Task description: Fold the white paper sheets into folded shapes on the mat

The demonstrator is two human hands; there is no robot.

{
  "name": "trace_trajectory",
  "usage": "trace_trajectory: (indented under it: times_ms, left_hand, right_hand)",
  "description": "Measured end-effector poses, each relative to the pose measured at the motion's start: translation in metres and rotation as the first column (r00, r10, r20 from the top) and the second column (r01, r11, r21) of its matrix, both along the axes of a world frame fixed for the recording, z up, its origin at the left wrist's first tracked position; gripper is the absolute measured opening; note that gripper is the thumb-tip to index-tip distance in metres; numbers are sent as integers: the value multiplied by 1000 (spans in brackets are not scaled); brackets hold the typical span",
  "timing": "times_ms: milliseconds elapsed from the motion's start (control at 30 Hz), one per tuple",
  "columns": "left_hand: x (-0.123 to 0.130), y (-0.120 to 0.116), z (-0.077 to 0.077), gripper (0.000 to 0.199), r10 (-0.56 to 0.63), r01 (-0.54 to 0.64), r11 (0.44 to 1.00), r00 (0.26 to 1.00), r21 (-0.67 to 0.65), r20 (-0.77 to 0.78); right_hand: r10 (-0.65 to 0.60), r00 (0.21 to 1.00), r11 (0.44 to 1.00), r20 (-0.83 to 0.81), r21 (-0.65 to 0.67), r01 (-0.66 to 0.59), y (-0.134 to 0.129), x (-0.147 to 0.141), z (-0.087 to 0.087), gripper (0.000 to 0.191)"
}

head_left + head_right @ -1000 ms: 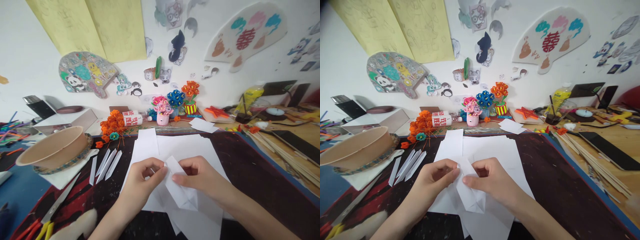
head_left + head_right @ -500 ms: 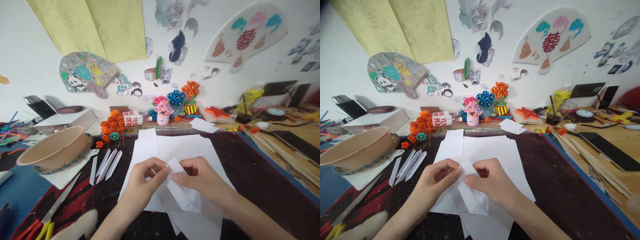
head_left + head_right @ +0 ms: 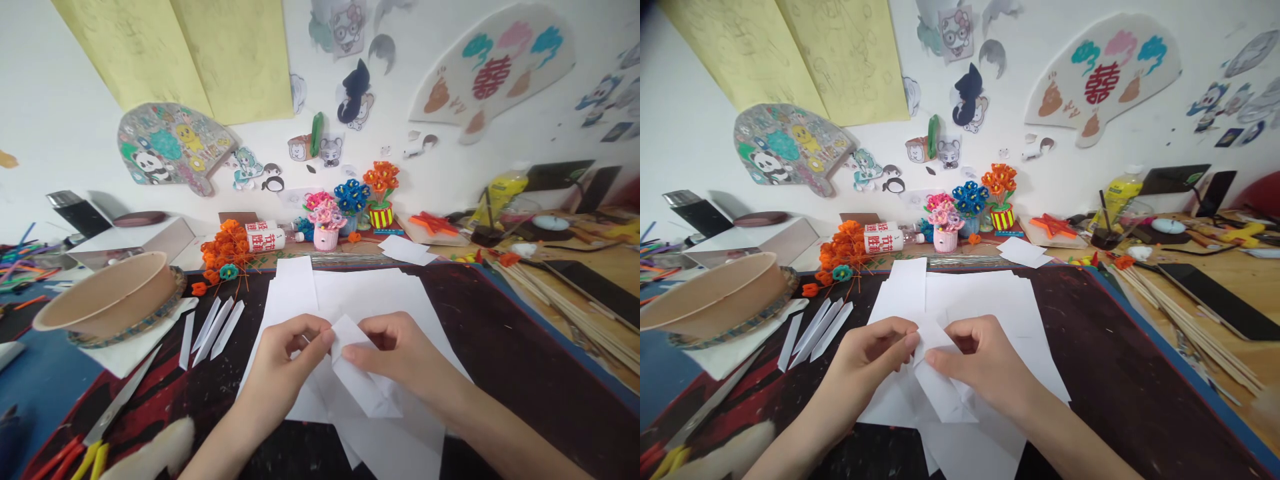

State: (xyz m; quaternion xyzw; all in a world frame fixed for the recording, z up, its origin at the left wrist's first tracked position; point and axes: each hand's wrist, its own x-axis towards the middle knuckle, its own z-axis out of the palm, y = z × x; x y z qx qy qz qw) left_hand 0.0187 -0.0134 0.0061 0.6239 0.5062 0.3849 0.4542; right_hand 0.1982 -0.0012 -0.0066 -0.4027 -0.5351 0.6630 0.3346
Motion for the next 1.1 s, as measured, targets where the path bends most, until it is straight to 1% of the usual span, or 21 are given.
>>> trace_trajectory:
  times_ms: [100,200,300,500,600,733,833,933,1100]
  left_hand:
    - [2,1,1,18,26,-26,1000,1000,-12,-2]
    - [5,0,0,19,72,-73,997,997,-20,-22]
    - [5,-1,-2,21,76,-76,997,997,-11,-14]
    - [2,-3,-3,25,70,-70,998,998,-2,-3]
    - [1,-3,-3,24,56,-56,998,998,9,9]
    - [1,-3,-4,22,39,-40,999,999,25,27]
    - [2,-3,-3,21,36,-37,999,999,37,26]
    - [2,-4,-1,21,42,-43,998,999,37,28]
    - [4,-4,-1,21,82,-83,996,996,29,31]
  right_hand:
    - [-3,1000,1000,21,30,3,0,0,-2,30]
    - [-13,997,995,75,98,5,0,0,-3,34]
    - [-22,992,987,122,160,2,0,0,-5,37]
    - [10,998,993,60,120,-17,0,0,-5,31]
    - [-1,997,992,76,129,-9,0,1,-6,30]
    - [-38,991,982,131,187,13,1,1,-6,37]
    - [-54,988,979,145,203,24,0,1,-5,42]
    - [-62,988,983,139,180,37,-1,1,-4,38]
    - [-6,994,991,113,133,-9,-1,3,-4,31]
